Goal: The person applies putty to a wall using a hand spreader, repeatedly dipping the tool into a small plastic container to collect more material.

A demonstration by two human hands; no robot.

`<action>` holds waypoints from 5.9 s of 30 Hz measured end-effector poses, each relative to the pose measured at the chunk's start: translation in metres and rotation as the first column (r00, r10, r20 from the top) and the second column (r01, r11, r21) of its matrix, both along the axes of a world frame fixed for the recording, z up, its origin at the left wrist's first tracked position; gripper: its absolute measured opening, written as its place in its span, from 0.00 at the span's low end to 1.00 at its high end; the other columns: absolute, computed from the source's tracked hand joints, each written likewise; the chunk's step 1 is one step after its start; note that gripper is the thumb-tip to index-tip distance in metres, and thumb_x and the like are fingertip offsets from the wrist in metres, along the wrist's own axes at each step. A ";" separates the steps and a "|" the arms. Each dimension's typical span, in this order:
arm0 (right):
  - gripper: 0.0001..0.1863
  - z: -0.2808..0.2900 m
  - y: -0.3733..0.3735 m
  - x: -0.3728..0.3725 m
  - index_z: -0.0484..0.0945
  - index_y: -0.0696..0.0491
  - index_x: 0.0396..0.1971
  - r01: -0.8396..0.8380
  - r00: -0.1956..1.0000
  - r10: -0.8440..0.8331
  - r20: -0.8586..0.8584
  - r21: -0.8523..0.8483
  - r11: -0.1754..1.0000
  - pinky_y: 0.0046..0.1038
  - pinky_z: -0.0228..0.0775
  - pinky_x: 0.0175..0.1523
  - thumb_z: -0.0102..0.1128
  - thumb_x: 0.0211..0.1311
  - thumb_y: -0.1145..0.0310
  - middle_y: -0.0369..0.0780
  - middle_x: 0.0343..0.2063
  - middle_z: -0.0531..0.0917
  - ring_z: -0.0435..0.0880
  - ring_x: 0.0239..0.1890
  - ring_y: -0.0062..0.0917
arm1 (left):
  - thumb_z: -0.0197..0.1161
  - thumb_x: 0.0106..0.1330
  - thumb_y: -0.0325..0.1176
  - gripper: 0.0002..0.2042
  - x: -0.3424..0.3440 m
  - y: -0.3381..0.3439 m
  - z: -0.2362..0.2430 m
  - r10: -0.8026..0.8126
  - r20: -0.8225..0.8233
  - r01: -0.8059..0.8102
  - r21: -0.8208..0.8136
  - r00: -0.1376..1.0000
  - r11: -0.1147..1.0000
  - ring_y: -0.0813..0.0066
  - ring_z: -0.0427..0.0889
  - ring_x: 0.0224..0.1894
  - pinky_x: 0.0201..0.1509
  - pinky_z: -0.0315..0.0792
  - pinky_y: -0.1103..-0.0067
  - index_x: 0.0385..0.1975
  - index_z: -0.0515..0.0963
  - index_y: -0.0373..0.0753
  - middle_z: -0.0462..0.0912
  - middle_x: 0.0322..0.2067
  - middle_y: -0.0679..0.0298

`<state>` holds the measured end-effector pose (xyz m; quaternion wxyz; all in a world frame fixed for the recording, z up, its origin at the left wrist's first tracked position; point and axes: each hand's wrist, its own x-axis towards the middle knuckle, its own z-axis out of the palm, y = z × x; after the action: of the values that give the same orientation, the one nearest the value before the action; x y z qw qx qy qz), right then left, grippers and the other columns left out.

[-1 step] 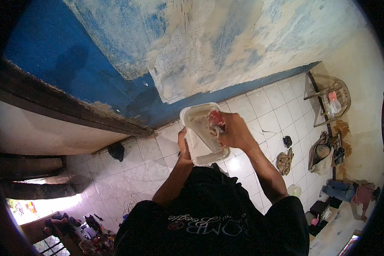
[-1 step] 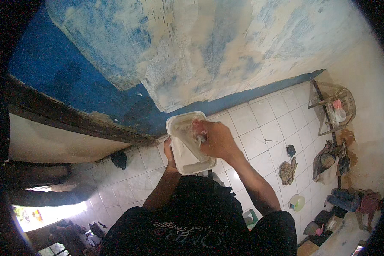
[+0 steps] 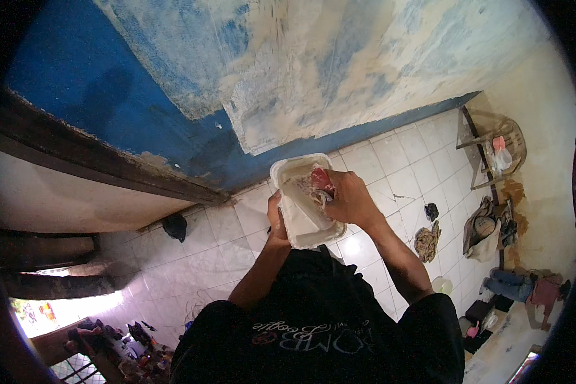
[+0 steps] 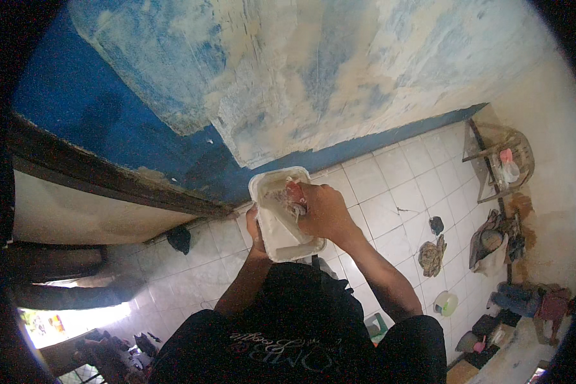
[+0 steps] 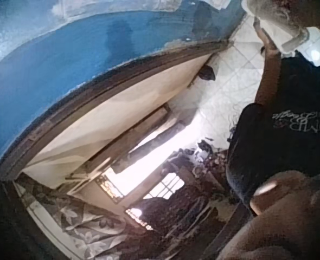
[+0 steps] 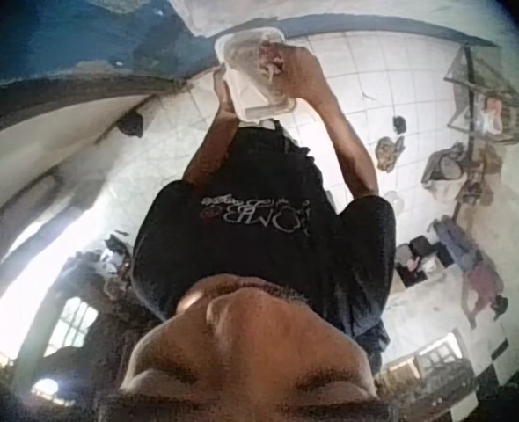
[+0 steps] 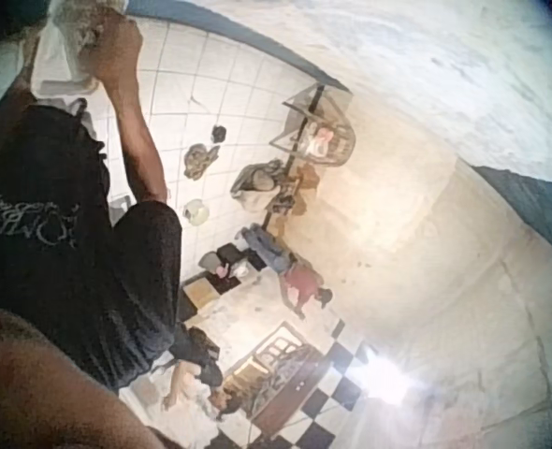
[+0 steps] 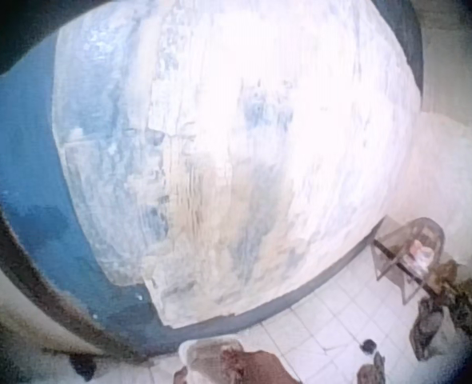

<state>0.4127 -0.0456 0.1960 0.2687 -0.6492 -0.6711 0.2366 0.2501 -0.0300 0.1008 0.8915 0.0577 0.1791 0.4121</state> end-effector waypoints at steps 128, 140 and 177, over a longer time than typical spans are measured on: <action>0.13 0.004 0.004 -0.002 0.79 0.55 0.30 0.198 0.979 -0.199 -0.045 -0.031 0.980 0.35 0.73 0.34 0.61 0.38 0.77 0.50 0.25 0.81 0.81 0.30 0.46 | 0.46 0.60 0.56 0.34 0.007 0.006 0.014 -0.018 -0.076 0.017 -0.014 0.997 1.000 0.57 0.74 0.56 0.61 0.68 0.62 0.61 0.65 0.38 0.74 0.55 0.53; 0.13 -0.007 0.003 -0.005 0.80 0.56 0.31 0.209 0.972 -0.209 -0.109 -0.012 0.978 0.34 0.72 0.33 0.61 0.38 0.77 0.50 0.25 0.81 0.82 0.30 0.46 | 0.46 0.58 0.60 0.36 0.012 0.003 0.019 0.023 -0.151 -0.018 0.032 0.988 0.999 0.58 0.74 0.55 0.60 0.68 0.64 0.61 0.66 0.39 0.73 0.55 0.54; 0.09 0.002 -0.007 0.021 0.77 0.57 0.27 -0.005 1.000 0.004 0.010 0.062 0.998 0.39 0.68 0.28 0.60 0.40 0.75 0.51 0.21 0.79 0.78 0.26 0.51 | 0.47 0.57 0.59 0.37 0.027 -0.016 -0.002 0.084 -0.042 -0.081 0.052 0.996 0.995 0.56 0.76 0.53 0.59 0.70 0.63 0.61 0.65 0.36 0.74 0.53 0.52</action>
<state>0.4333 -0.0531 0.1975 0.2849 -0.6401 -0.6810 0.2128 0.2774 -0.0464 0.0991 0.8678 0.0817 0.1903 0.4516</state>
